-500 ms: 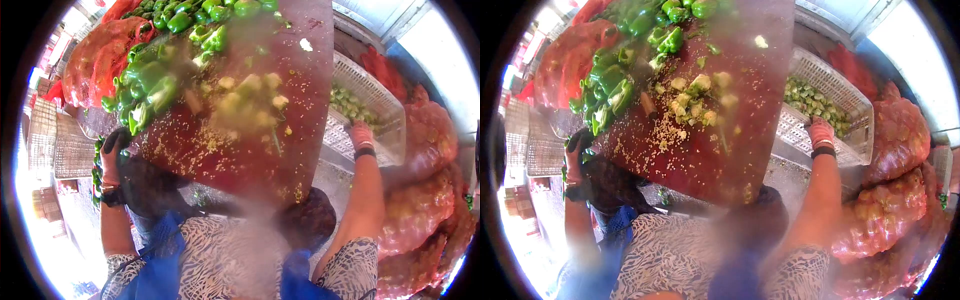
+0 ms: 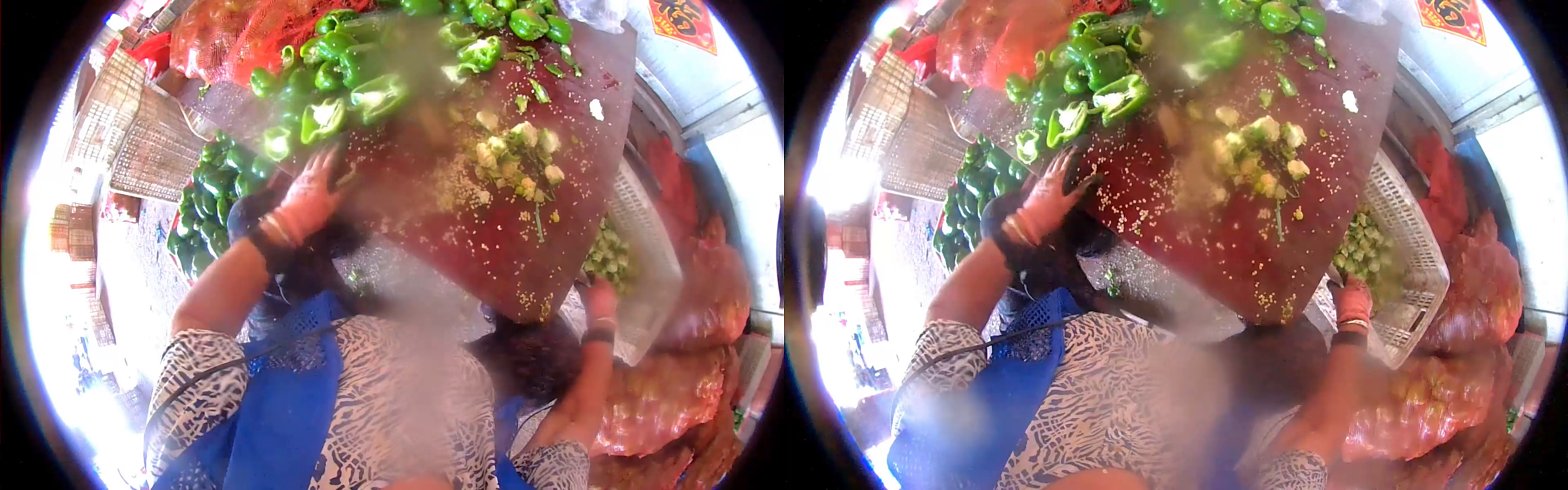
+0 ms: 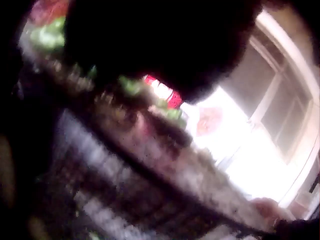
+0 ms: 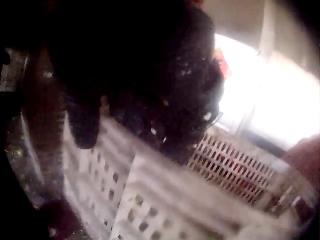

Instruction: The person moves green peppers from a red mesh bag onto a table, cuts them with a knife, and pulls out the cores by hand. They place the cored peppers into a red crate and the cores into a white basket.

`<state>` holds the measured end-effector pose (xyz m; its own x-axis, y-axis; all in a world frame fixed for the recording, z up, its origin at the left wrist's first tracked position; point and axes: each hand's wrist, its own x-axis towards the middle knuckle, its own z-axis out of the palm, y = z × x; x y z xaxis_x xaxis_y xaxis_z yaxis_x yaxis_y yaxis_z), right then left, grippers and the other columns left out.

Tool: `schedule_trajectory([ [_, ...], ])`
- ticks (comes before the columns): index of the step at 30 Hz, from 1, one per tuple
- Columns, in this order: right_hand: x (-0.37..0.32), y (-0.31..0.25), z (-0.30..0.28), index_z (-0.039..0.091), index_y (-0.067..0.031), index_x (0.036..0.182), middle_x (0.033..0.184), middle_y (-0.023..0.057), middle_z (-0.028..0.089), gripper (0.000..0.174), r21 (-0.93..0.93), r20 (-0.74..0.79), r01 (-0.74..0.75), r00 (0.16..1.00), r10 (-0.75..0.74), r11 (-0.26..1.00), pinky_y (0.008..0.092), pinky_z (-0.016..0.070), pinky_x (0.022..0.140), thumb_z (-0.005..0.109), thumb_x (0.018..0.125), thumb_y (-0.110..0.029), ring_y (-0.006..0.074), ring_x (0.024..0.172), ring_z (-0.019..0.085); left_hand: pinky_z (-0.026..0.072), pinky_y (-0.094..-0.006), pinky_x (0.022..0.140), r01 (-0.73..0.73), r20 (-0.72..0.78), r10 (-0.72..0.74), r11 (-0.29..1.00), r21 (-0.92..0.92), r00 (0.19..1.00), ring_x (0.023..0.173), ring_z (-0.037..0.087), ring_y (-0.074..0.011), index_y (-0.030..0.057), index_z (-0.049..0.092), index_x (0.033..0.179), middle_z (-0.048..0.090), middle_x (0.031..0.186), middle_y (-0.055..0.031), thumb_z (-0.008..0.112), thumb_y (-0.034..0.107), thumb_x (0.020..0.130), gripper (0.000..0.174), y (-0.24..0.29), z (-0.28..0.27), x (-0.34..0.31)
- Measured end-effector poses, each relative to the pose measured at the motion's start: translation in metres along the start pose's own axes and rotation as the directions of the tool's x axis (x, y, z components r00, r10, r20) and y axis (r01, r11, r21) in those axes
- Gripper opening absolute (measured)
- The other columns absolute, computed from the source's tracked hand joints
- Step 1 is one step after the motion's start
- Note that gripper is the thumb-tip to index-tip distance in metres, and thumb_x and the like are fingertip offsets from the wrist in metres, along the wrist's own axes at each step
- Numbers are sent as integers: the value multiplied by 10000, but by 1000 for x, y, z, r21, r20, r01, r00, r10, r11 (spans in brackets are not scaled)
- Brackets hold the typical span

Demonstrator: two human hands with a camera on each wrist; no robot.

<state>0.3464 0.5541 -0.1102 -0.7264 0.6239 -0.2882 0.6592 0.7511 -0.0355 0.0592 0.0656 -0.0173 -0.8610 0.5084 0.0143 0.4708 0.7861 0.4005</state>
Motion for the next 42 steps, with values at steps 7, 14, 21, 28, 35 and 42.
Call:
schedule_trajectory([
  [7, -79, -23, -109, 524, 19, 1255, 1252, 173, 558, 424, 768, -227, 44, 951, 208, 639, 339, 421, 965, 620, 881, -155, 236, 1134, 548, 159, -437, 1148, -175, 58, 172, 984, 45, 983, 1363, 229, -406, -91, 236, 1397, 273, 1442, -288, 608, 517, 821, 916, 104, 66, 0],
  [14, -181, -123, -132, 575, 9, 1187, 1166, 99, 612, 348, 736, -331, 181, 937, 114, 652, 312, 483, 910, 586, 845, 78, 188, 1101, 558, 254, -487, 1089, -559, 3, 562, 823, 102, 827, 1298, 311, -416, -37, 326, 1375, 377, 1364, -265, 595, 353, 805, 741, 195, 86, 41],
  [21, -196, -93, -138, 572, 7, 1204, 1166, 121, 617, 364, 777, -426, 289, 895, 129, 559, 345, 466, 920, 601, 841, 5, 219, 1109, 566, 181, -382, 1148, -171, 43, 166, 929, 329, 985, 1381, 192, -356, -65, 106, 1439, 189, 1486, -237, 763, 519, 670, 1168, 213, 97, 80],
  [28, -51, 6, -71, 441, -25, 1344, 1270, 206, 546, 668, 327, -141, 18, 990, 30, 945, 360, 428, 978, 710, 784, -272, 286, 1180, 535, 218, -402, 1136, -276, 11, 279, 943, 188, 960, 1362, 235, -365, -76, 152, 1426, 235, 1459, -261, 715, 544, 718, 1096, 176, 128, 94],
  [35, -23, 7, 31, 695, -168, 972, 949, 135, 679, 432, 171, -29, -169, 984, 176, 971, 427, 489, 824, 655, 750, -536, 303, 937, 639, 261, -363, 1108, -290, -203, 249, 933, -212, 947, 1330, 309, -342, -37, 182, 1436, 292, 1440, -244, 716, 372, 799, 926, 182, 120, 95],
  [42, -50, -2, 46, 673, -162, 934, 905, 101, 670, 326, 189, -68, -130, 987, 145, 973, 409, 479, 795, 698, 740, -423, 289, 902, 633, 354, -325, 1036, 103, 114, 18, 294, -950, 993, 1215, 432, -237, 18, 291, 1412, 428, 1346, -152, 733, 164, 805, 765, 226, 104, 127],
])
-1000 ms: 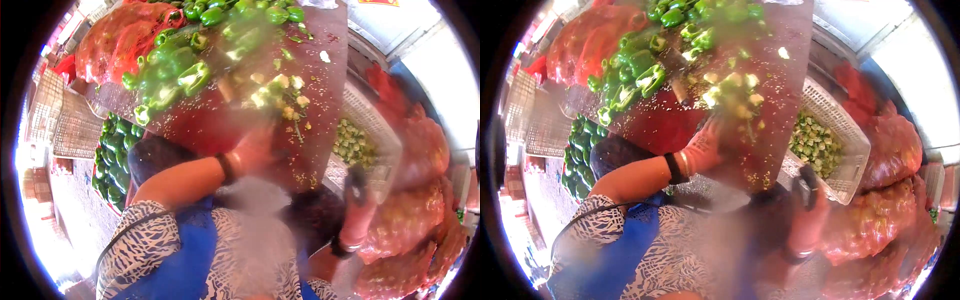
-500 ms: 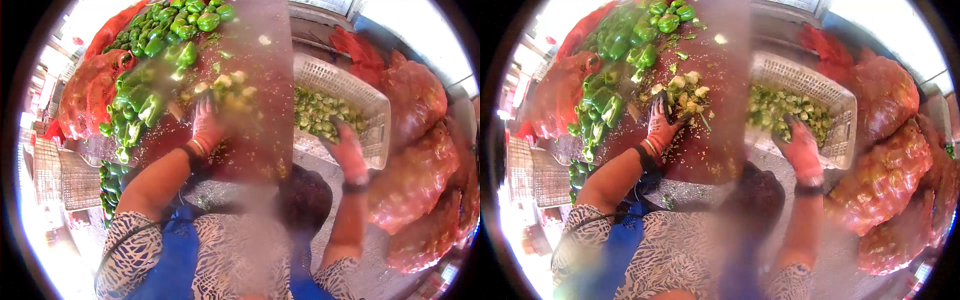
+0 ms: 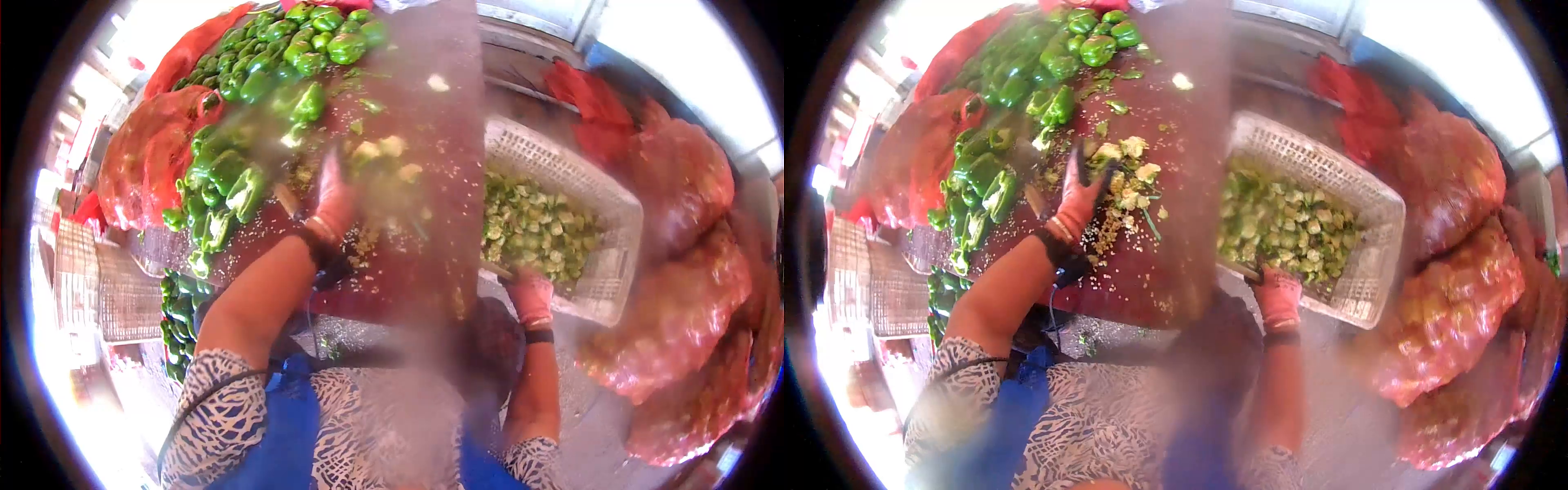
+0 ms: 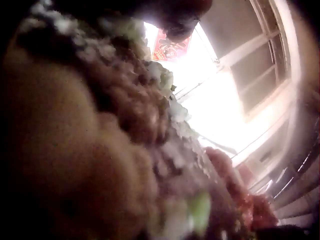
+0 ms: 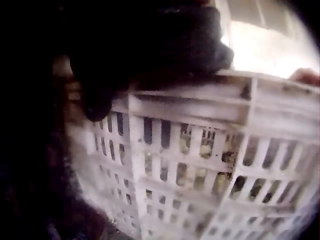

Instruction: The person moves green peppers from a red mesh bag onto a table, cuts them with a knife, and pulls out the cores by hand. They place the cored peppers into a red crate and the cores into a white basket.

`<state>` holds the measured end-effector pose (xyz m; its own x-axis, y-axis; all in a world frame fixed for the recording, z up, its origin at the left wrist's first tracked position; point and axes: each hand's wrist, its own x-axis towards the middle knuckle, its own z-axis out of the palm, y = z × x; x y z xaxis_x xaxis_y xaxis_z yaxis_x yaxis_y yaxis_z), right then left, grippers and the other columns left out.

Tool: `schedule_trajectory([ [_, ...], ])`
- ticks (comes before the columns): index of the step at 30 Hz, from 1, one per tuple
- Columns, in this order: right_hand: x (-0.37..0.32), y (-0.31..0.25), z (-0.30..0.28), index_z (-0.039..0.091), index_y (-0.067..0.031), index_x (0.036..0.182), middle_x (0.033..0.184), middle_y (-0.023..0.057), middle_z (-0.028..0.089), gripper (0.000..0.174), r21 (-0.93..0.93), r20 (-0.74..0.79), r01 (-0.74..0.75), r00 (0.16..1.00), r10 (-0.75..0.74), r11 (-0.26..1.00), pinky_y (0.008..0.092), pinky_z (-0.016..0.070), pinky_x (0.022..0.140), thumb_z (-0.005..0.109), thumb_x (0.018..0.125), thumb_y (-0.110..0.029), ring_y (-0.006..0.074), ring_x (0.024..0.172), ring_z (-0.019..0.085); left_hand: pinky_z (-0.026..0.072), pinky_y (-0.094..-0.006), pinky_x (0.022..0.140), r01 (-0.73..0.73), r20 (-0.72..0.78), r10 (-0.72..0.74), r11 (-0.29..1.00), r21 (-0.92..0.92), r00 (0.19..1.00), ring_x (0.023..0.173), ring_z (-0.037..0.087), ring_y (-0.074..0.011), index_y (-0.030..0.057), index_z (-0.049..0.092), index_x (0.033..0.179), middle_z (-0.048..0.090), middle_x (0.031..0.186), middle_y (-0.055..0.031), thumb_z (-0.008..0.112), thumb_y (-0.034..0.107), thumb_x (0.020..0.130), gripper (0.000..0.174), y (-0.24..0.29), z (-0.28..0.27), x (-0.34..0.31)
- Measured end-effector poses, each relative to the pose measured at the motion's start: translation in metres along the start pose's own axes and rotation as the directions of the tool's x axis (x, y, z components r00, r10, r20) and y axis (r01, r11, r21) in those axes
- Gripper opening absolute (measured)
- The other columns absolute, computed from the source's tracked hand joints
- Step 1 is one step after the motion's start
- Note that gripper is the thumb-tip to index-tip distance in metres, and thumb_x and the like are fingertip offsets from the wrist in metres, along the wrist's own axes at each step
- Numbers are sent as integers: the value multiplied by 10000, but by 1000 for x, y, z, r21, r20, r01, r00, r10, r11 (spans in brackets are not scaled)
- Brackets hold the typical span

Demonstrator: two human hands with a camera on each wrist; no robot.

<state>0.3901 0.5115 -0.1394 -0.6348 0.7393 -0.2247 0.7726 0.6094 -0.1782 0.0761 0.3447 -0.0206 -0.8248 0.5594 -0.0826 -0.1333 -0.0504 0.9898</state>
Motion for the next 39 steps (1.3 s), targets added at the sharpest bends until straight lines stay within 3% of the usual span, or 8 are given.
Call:
schedule_trajectory([
  [10, 7, 64, 85, 625, -177, 1101, 955, 121, 660, 310, -191, -208, 67, 972, -108, 979, 482, 471, 734, 569, 845, -342, 305, 841, 639, 309, -358, 1089, -228, 667, 129, 972, 63, 734, 1296, 393, -276, 6, 369, 1370, 424, 1376, -184, 742, 300, 796, 745, -4, 130, -53],
  [13, -4, 57, 88, 595, -143, 1157, 937, 152, 643, 368, 472, -366, 218, 930, -35, 854, 520, 437, 758, 549, 860, -354, 321, 844, 623, 309, -346, 1088, -276, 638, 141, 954, 117, 757, 1327, 345, -237, 53, 304, 1421, 387, 1416, -166, 647, 312, 875, 695, 5, 120, -23],
  [15, -2, 42, 58, 656, -75, 941, 790, 154, 626, 309, -243, -237, 91, 960, -150, 966, 498, 446, 712, 608, 833, -360, 352, 764, 614, 317, -339, 1083, -273, 534, 160, 952, 139, 830, 1319, 354, -231, 48, 305, 1420, 391, 1413, -164, 623, 307, 889, 671, -1, 96, 31],
  [21, 6, 23, 33, 650, -126, 798, 785, 80, 635, 272, 2, -256, 134, 958, -129, 991, 422, 472, 667, 771, 658, -324, 311, 749, 611, 443, -426, 895, -561, 363, 588, 192, 805, 723, 1117, 505, -362, 65, 576, 1161, 564, 1195, -144, 589, 225, 828, 370, -55, 15, 211],
  [24, 4, 7, 10, 673, -149, 847, 809, 55, 643, 291, 57, -214, 156, 967, -141, 986, 416, 471, 702, 782, 644, -327, 286, 777, 612, 442, -406, 921, -413, 376, 187, 562, 717, 907, 1092, 532, -343, 37, 544, 1196, 558, 1196, -165, 591, 281, 861, 417, -27, 42, 167],
  [32, 1, 0, 7, 676, -135, 873, 829, 76, 647, 331, 22, -127, 33, 991, -30, 999, 394, 484, 709, 791, 623, -319, 287, 775, 612, 348, -418, 1054, -650, 752, 306, 730, 208, 584, 1221, 453, -348, -5, 488, 1270, 499, 1288, -201, 633, 497, 796, 705, -8, 157, 67],
  [36, 3, 18, 28, 680, -130, 878, 827, 75, 647, 342, 11, -311, 157, 939, -146, 988, 388, 483, 710, 798, 616, -317, 287, 785, 609, 303, -406, 1088, -692, 596, 455, 66, 719, 661, 1256, 408, -352, -1, 457, 1305, 428, 1368, -204, 559, 573, 818, 760, -5, 160, 161],
  [39, 0, 7, 13, 683, -134, 878, 826, 73, 650, 329, 61, -231, 101, 969, -84, 993, 388, 484, 704, 799, 622, -306, 281, 774, 613, 332, -399, 1065, -528, 507, 155, 326, 784, 848, 1216, 442, -350, -30, 485, 1270, 458, 1326, -224, 560, 583, 806, 773, -21, 147, 196],
])
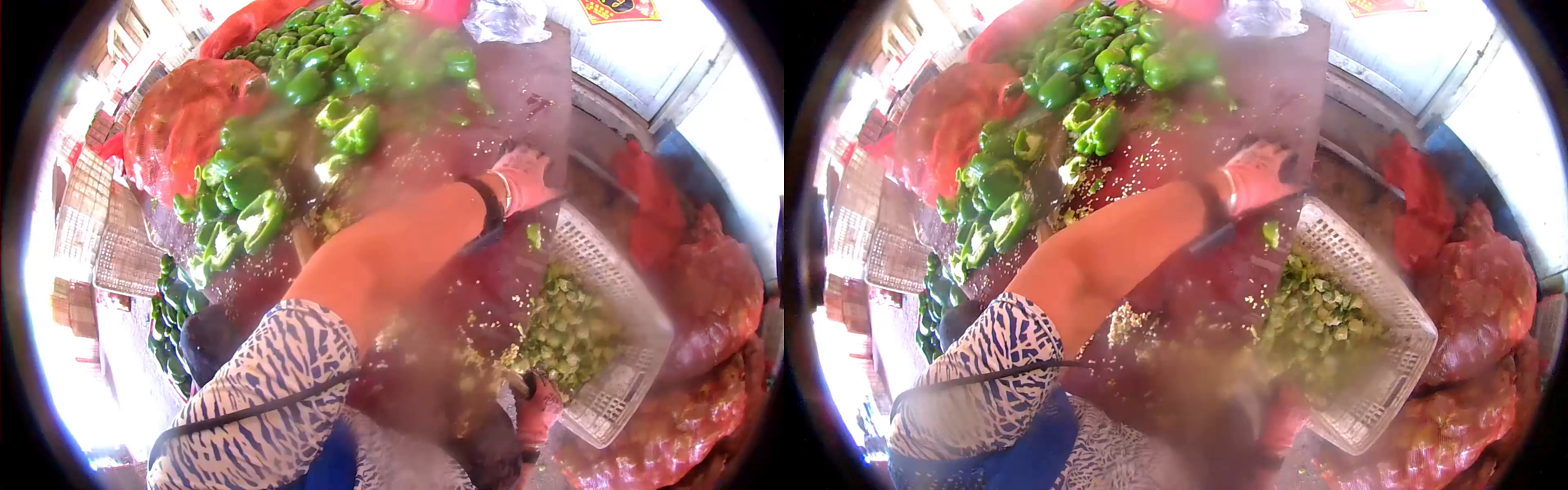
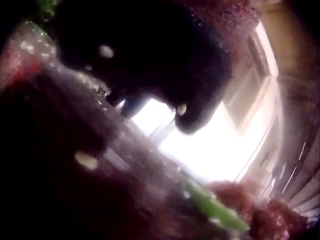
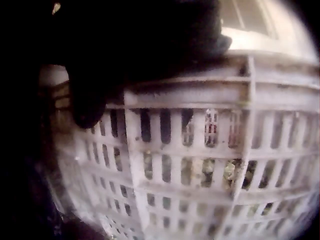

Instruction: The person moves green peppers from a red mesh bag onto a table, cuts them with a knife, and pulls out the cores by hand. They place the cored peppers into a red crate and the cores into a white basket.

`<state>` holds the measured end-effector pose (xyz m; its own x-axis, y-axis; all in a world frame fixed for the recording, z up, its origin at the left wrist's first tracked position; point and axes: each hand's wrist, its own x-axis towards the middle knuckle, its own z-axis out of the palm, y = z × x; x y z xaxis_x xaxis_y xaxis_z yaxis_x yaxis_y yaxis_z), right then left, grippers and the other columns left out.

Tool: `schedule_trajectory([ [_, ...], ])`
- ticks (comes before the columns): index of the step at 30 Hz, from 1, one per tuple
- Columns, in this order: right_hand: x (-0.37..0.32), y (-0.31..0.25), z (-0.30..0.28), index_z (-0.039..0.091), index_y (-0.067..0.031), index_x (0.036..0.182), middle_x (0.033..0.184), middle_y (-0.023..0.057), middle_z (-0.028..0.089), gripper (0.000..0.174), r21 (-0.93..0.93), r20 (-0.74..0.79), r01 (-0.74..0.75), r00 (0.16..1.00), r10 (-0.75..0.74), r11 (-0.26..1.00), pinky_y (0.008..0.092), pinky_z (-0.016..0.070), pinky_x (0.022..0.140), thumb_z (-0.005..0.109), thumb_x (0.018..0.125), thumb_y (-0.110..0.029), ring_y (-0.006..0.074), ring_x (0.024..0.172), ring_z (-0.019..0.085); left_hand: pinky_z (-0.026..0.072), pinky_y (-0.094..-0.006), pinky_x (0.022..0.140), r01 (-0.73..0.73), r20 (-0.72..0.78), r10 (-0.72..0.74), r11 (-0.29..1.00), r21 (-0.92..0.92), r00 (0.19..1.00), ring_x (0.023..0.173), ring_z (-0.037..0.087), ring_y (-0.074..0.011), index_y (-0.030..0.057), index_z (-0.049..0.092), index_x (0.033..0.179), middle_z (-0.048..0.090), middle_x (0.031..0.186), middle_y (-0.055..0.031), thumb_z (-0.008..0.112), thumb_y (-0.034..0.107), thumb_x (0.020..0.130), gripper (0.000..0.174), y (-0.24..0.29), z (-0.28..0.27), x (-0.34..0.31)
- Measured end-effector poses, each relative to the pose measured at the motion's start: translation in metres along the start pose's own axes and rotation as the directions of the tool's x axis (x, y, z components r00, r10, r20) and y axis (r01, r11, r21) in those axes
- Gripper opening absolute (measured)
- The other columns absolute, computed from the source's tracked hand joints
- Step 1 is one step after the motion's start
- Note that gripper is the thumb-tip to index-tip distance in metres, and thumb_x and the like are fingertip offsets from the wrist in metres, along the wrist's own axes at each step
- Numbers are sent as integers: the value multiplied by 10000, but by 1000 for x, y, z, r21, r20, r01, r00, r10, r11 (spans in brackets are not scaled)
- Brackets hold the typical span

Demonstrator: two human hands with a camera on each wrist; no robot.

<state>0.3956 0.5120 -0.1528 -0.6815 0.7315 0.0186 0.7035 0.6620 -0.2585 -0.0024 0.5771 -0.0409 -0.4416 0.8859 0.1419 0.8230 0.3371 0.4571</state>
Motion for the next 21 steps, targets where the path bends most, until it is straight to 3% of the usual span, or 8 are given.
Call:
schedule_trajectory([
  [3, -3, 13, 16, 684, -139, 880, 814, 71, 658, 305, -2, -68, 47, 997, -47, 999, 392, 490, 687, 796, 638, -286, 280, 751, 623, 345, -400, 1051, -98, 182, 104, 994, -44, 978, 1211, 445, -345, -31, 507, 1244, 489, 1291, -220, 575, 593, 789, 776, 30, -12, -46],
  [7, 0, 17, 25, 686, -148, 880, 840, 77, 682, 244, -34, -33, -19, 999, 18, 999, 408, 503, 679, 759, 699, -294, 293, 759, 647, 359, -417, 1037, -168, 247, 319, 858, -486, 915, 1196, 459, -346, 19, 538, 1225, 524, 1246, -200, 601, 572, 771, 719, 75, -5, -124],
  [13, 4, -32, -31, 682, -144, 1021, 942, 142, 675, 366, 3, 194, -147, 970, 143, 989, 419, 498, 767, 709, 749, -387, 358, 901, 633, 429, -403, 949, -470, -268, 394, 812, -346, 879, 1048, 557, -323, 52, 589, 1155, 604, 1111, -144, 651, 325, 768, 478, 43, -74, -257],
  [14, 6, -20, -30, 666, -140, 1073, 982, 147, 673, 414, 49, 249, -89, 966, 74, 995, 404, 497, 792, 707, 755, -401, 341, 921, 637, 452, -391, 921, -495, -194, 455, 798, -345, 869, 1021, 571, -312, 74, 625, 1103, 626, 1060, -122, 640, 252, 767, 381, 32, -131, -288],
  [16, 27, 44, -10, 627, -76, 1140, 1051, 148, 667, 476, 326, 338, -75, 940, -42, 942, 396, 493, 817, 695, 787, -387, 321, 932, 641, 522, -369, 777, -139, -85, 110, 769, -624, 990, 857, 649, -248, 67, 664, 1004, 674, 926, -115, 610, 121, 767, 249, -11, -138, -323],
  [18, 45, 48, -39, 599, -38, 1177, 1113, 148, 646, 448, 188, 229, 42, 970, -85, 981, 377, 493, 836, 667, 832, -316, 306, 957, 630, 532, -337, 749, -72, -191, -54, 800, -595, 980, 822, 655, -213, 59, 661, 1005, 674, 910, -109, 603, 99, 767, 248, -44, -150, -348],
  [20, 54, -12, -116, 567, -26, 1218, 1184, 159, 606, 415, -367, -6, 408, 898, -441, 836, 361, 480, 877, 636, 864, -231, 288, 1032, 594, 536, -330, 716, -63, -319, -163, 801, -595, 934, 825, 649, -206, 39, 656, 985, 659, 905, -103, 604, 93, 766, 231, -71, -163, -369],
  [21, 56, -70, -146, 532, -35, 1257, 1226, 170, 571, 433, -232, -15, 422, 900, -437, 877, 365, 451, 921, 617, 869, -206, 292, 1092, 558, 530, -320, 724, -115, -415, -126, 853, -508, 901, 845, 639, -193, 25, 648, 1002, 650, 949, -97, 597, 113, 806, 221, -79, -168, -378],
])
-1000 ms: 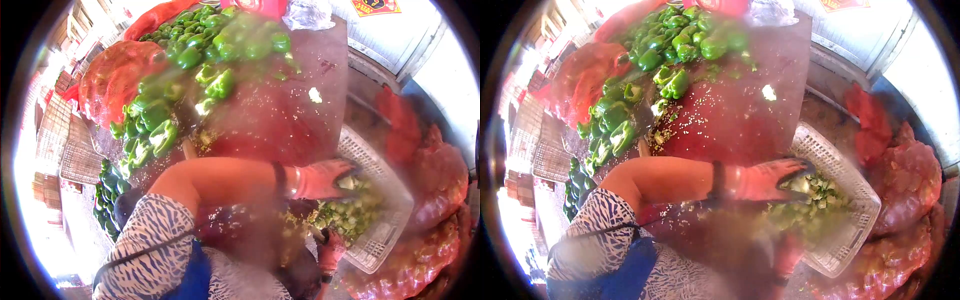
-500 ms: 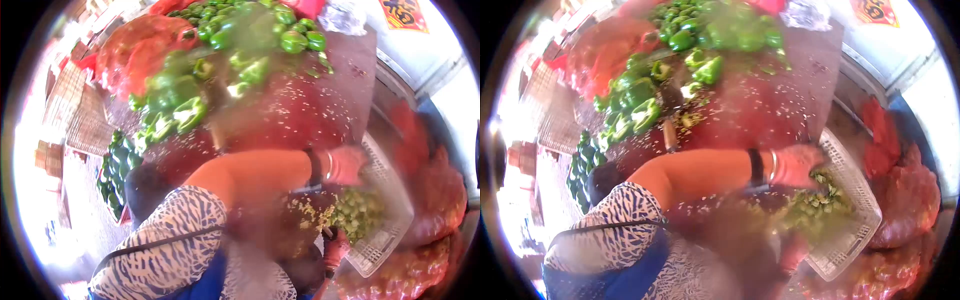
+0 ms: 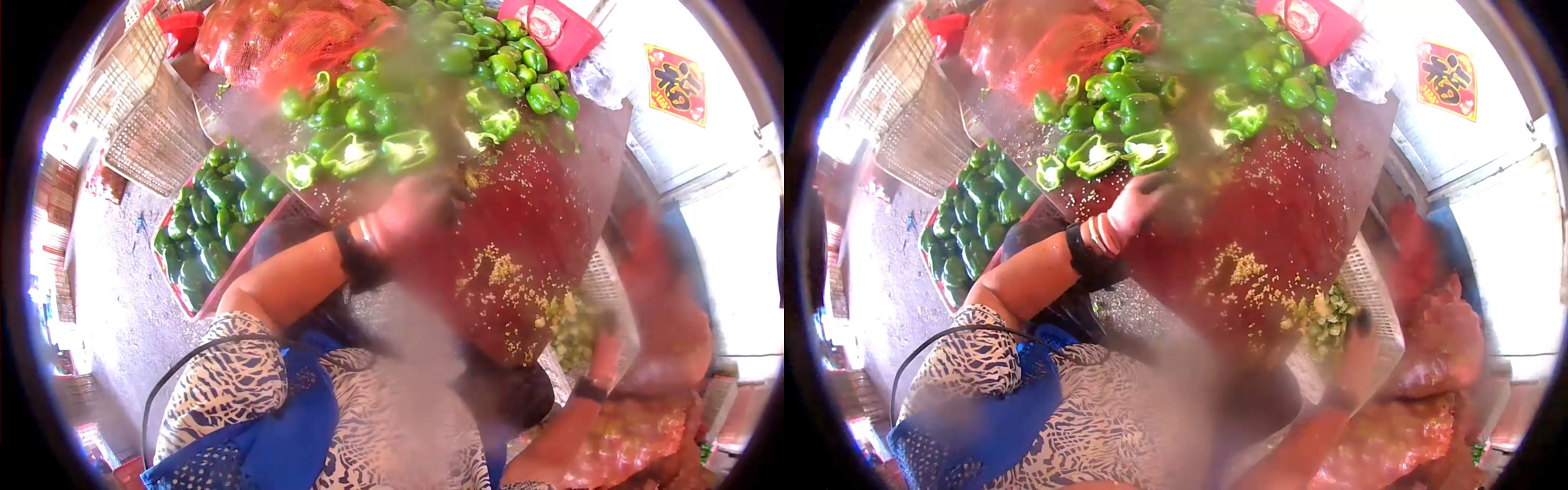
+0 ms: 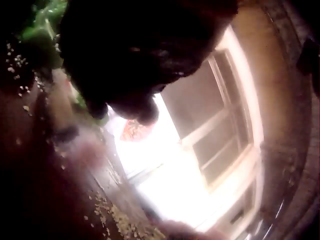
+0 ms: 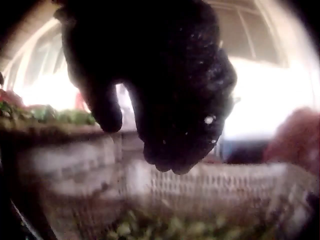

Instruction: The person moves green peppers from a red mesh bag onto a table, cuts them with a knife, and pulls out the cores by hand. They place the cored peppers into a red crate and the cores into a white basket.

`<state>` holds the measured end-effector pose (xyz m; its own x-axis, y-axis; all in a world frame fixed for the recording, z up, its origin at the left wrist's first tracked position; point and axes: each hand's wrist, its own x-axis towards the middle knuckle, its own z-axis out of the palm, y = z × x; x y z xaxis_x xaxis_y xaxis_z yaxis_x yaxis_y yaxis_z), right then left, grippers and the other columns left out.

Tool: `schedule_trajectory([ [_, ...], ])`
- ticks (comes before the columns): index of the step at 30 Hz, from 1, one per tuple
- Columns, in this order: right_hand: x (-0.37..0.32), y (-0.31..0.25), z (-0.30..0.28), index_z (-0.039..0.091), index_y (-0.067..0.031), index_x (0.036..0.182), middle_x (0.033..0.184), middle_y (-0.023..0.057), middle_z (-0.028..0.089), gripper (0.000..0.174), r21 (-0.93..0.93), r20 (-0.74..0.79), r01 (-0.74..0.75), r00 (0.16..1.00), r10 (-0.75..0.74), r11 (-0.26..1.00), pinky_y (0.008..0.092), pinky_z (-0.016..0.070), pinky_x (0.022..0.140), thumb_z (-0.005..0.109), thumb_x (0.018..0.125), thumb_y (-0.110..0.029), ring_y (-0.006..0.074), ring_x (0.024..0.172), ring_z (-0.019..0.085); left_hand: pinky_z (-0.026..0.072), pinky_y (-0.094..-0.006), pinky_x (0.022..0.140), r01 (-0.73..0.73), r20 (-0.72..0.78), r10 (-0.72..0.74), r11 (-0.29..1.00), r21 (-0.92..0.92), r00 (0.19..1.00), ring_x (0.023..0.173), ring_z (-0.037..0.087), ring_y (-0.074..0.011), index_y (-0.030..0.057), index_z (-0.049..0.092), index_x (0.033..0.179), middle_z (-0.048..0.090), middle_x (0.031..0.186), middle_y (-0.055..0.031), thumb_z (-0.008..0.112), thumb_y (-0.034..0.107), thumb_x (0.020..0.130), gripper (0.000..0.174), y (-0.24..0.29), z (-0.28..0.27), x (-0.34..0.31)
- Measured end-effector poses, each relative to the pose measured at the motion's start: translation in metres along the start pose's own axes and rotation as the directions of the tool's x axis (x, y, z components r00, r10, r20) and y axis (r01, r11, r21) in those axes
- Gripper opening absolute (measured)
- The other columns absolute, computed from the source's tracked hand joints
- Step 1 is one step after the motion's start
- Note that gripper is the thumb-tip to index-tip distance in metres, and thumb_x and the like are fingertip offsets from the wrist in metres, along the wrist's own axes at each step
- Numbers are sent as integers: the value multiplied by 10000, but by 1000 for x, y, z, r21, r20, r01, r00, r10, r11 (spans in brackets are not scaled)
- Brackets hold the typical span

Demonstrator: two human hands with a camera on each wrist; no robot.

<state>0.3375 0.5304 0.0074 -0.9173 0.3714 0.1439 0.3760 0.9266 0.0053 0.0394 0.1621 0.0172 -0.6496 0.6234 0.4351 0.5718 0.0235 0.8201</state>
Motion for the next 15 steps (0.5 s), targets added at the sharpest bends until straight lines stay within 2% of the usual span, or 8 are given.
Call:
schedule_trajectory([
  [1, 27, -43, -41, 496, -44, 1296, 1268, 180, 536, 455, 142, -7, -5, 1000, 6, 990, 369, 422, 966, 597, 874, -181, 296, 1153, 521, 524, -311, 732, -79, -67, 85, 994, 81, 994, 864, 629, -180, 11, 641, 1019, 640, 992, -91, 589, 133, 847, 217, -3, -11, -4],
  [2, 59, -91, -64, 443, -60, 1349, 1318, 192, 488, 505, 554, 155, -253, 967, 201, 793, 377, 378, 1025, 573, 873, -168, 312, 1229, 470, 508, -325, 783, -73, -91, 85, 990, 124, 992, 921, 613, -210, 7, 630, 1044, 625, 1041, -115, 599, 126, 844, 236, -2, -22, -7],
  [4, 113, -159, -73, 456, -54, 1334, 1325, 169, 493, 511, 412, 168, -227, 971, 171, 883, 370, 395, 1013, 603, 859, -171, 325, 1210, 478, 477, -355, 886, 145, -14, -145, 966, 212, 989, 1034, 579, -269, -3, 610, 1096, 594, 1137, -162, 619, 112, 838, 282, 14, -33, -12],
  [6, 168, -206, -56, 479, -76, 1317, 1325, 148, 497, 500, 392, 101, 155, 972, -210, 907, 363, 408, 1010, 615, 845, -169, 317, 1213, 476, 451, -388, 954, 344, -3, -344, 937, 66, 939, 1120, 541, -333, 3, 584, 1150, 560, 1212, -200, 643, 83, 803, 361, 2, -25, -16],
  [8, 214, -256, -38, 519, -158, 1296, 1296, 139, 530, 457, 166, 48, 314, 944, -326, 935, 378, 398, 1019, 618, 851, -185, 309, 1187, 506, 438, -436, 955, -249, 71, 238, 912, 326, 969, 1150, 494, -369, 30, 597, 1097, 545, 1209, -184, 645, 138, 755, 362, -27, -13, -14],
  [10, 260, -283, -10, 504, -158, 1305, 1325, 143, 503, 461, 1, 193, 349, 919, -343, 937, 393, 402, 1021, 574, 850, -136, 319, 1199, 493, 419, -449, 965, -160, 112, 133, 947, 279, 985, 1150, 480, -359, 30, 621, 1084, 535, 1191, -206, 587, 269, 835, 347, -43, 6, -24],
  [13, 302, -302, 32, 517, -152, 1292, 1300, 154, 518, 442, -118, 181, 409, 905, -386, 905, 397, 423, 995, 511, 851, -108, 320, 1185, 506, 446, -455, 922, -217, 162, 177, 937, 274, 971, 1118, 507, -389, 21, 611, 1025, 534, 1202, -222, 664, 268, 724, 392, -37, 5, -22],
  [15, 301, -303, 46, 520, -136, 1283, 1287, 160, 524, 434, -140, 167, 332, 937, -308, 933, 399, 434, 981, 470, 854, -95, 322, 1173, 514, 413, -448, 962, -219, 210, 166, 941, 260, 963, 1139, 495, -371, -15, 592, 1082, 518, 1227, -236, 621, 289, 792, 422, -27, -6, -20],
])
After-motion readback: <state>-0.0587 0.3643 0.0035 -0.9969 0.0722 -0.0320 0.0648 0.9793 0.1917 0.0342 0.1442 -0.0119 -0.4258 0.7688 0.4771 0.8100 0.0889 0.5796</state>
